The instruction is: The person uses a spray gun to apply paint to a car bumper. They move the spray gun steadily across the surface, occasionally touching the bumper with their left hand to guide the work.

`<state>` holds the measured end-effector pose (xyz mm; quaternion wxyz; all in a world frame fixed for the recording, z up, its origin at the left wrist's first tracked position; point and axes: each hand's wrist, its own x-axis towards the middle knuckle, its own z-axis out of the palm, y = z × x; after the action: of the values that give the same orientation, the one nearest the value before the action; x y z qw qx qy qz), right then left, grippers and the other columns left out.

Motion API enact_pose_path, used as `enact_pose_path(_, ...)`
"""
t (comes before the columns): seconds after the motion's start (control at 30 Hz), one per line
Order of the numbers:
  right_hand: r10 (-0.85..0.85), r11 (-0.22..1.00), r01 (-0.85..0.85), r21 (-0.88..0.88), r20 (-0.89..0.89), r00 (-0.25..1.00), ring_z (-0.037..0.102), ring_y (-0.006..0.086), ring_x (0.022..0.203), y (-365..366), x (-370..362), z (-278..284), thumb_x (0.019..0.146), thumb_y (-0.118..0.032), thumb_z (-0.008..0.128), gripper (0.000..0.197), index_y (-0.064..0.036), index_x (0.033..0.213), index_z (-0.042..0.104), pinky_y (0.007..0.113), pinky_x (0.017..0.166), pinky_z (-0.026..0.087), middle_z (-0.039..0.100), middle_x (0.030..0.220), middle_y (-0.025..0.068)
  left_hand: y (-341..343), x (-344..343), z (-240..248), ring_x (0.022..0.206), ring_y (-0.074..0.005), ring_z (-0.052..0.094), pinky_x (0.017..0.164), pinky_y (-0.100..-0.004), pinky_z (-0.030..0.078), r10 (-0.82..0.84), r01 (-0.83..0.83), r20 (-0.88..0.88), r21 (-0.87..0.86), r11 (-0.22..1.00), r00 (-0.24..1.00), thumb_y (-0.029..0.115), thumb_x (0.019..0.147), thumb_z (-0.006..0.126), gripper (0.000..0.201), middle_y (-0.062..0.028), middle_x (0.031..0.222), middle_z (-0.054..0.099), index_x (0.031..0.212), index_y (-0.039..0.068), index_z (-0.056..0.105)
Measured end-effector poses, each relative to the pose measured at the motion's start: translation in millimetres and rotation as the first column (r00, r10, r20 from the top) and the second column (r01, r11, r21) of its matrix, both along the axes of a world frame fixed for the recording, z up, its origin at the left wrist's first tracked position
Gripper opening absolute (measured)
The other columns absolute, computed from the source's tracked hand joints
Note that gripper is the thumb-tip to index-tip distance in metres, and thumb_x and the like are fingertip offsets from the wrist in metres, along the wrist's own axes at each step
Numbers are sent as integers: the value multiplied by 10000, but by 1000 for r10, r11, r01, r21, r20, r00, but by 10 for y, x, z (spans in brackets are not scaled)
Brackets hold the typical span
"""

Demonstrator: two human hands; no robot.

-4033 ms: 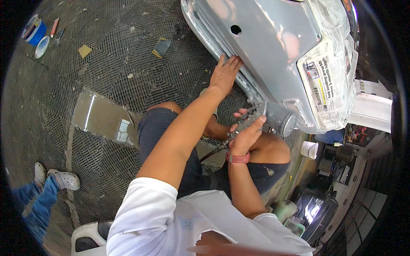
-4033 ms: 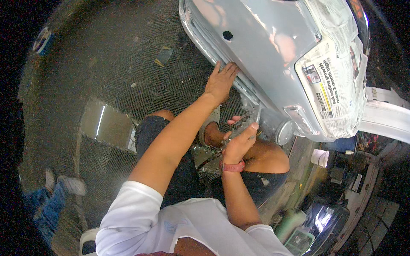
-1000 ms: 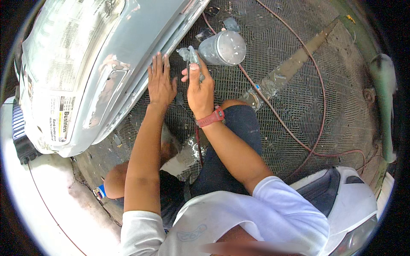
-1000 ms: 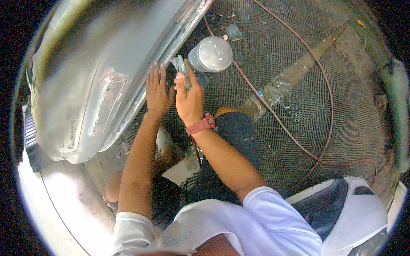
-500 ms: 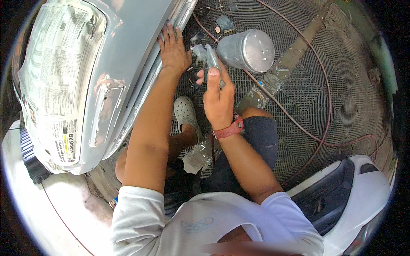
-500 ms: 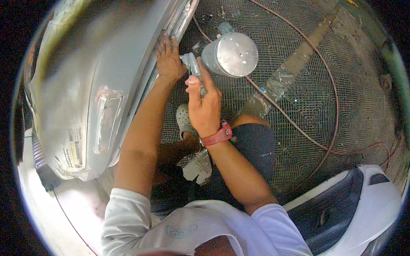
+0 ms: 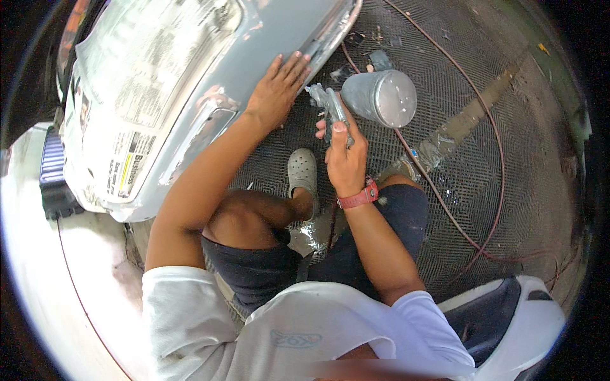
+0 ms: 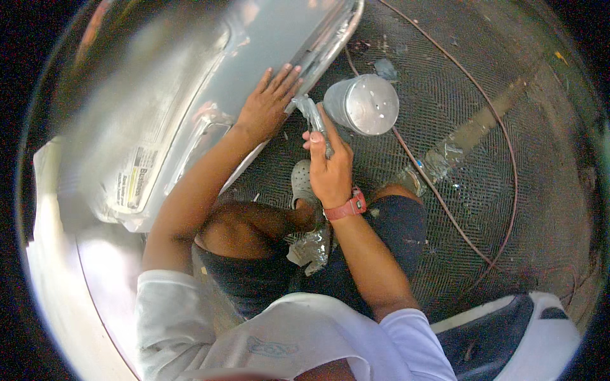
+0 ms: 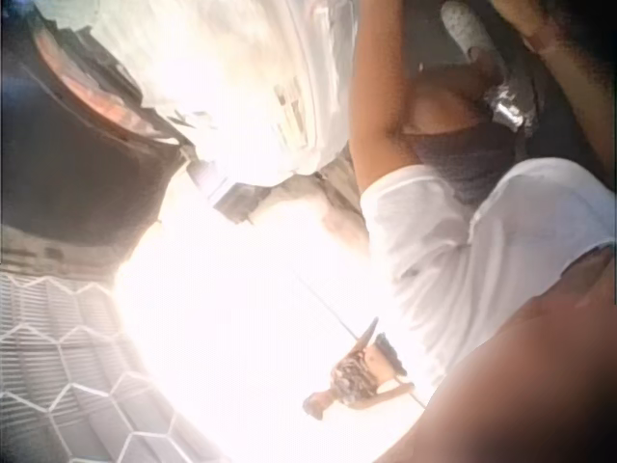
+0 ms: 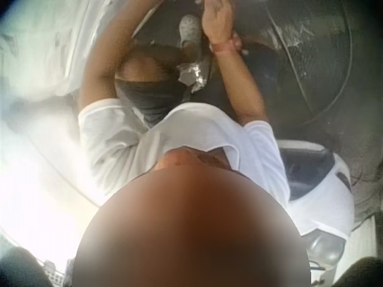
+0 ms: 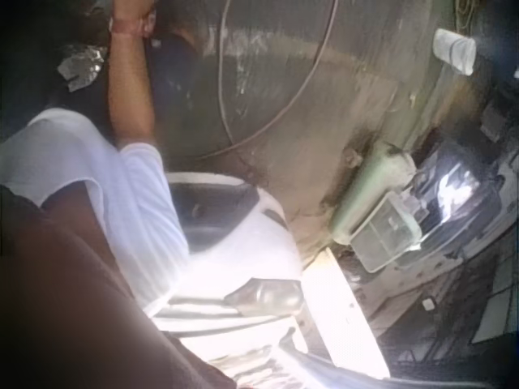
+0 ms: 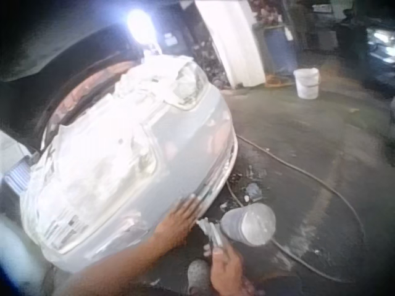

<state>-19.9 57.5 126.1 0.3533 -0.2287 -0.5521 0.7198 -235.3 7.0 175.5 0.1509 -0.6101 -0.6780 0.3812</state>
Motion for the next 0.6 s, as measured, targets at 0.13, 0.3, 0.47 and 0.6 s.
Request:
enact_pose_path(0.13,43,996,-37,76,-77,996,761,229,951,-134,-13,41,1169,-329,500,563,-33,1647,526,387,912,601,798,1140,178,-402,-71,344,1709,-294,205,1397,-507,146,120,-160,153,285,945,981,464,1008,721,938,-120,1840,255,1756,97,290)
enact_pose_path(0.3,299,948,-289,136,-60,952,748,229,987,-365,104,97,1178,-482,437,668,-26,1661,509,395,917,595,777,1180,166,-1123,28,523,1703,-310,220,1394,-498,167,163,-284,275,492,823,948,477,1030,693,926,-125,1836,265,1760,91,275)
enact_pose_path(0.47,442,854,-399,333,-63,895,693,147,957,-487,106,23,1147,-669,407,841,-17,1672,482,260,640,521,751,1167,105,-2150,301,617,1694,-334,242,1384,-517,213,265,-430,351,577,694,898,478,1023,716,958,-132,1836,258,1765,90,252)
enact_pose_path(0.6,551,779,-487,395,-60,832,698,153,959,-573,109,-80,1147,-657,421,831,-14,1671,482,262,632,518,752,1162,106,-3238,607,805,1693,-408,216,1357,-584,250,492,-653,430,493,575,757,494,1016,725,1033,-190,1844,199,1782,80,170)
